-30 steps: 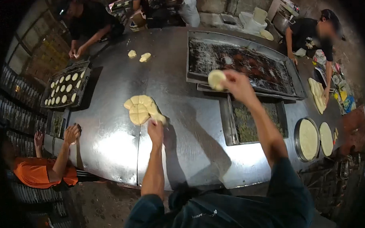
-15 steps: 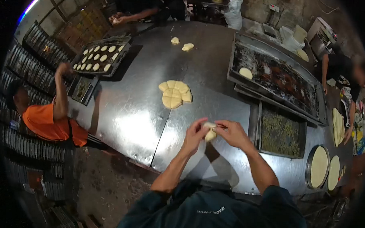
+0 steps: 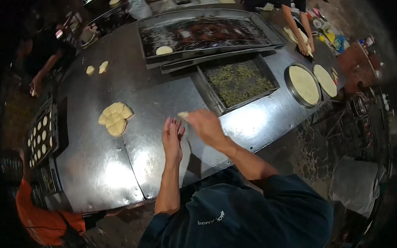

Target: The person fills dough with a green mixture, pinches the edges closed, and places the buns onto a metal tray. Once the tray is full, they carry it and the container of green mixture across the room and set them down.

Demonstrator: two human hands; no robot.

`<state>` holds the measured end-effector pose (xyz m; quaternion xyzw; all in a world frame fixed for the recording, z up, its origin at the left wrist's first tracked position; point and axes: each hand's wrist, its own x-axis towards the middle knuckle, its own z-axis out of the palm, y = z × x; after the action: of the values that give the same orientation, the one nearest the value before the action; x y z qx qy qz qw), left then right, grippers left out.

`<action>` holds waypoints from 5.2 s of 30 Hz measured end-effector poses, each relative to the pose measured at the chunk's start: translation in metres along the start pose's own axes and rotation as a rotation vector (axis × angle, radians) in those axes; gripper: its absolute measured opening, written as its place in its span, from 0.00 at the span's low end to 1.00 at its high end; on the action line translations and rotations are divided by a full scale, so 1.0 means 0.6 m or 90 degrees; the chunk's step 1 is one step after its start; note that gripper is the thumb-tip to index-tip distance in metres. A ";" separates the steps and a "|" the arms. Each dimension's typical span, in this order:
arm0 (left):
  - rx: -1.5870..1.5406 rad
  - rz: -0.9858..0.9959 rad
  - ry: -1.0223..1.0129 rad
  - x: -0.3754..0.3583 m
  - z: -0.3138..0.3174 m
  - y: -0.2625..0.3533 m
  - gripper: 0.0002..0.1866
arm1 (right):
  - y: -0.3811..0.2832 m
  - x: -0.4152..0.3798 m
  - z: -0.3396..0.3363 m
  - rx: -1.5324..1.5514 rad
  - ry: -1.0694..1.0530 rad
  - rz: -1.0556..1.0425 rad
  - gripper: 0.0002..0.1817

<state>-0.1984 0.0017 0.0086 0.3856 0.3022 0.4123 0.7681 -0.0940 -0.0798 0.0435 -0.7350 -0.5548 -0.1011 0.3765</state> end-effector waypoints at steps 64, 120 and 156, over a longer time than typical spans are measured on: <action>0.010 -0.201 -0.109 0.196 0.310 -0.257 0.13 | 0.346 0.022 -0.031 -0.028 0.111 0.134 0.23; 0.591 0.068 -0.068 -0.004 -0.205 -0.008 0.25 | -0.068 -0.060 0.025 0.042 -0.383 -0.208 0.09; 0.151 -0.159 0.127 -0.063 -0.192 0.056 0.14 | 0.217 0.325 -0.025 0.399 -0.258 0.184 0.18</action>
<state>-0.3201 0.0208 -0.0174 0.3903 0.4690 0.3112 0.7286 0.0974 0.0411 0.1070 -0.6601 -0.5127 0.2745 0.4755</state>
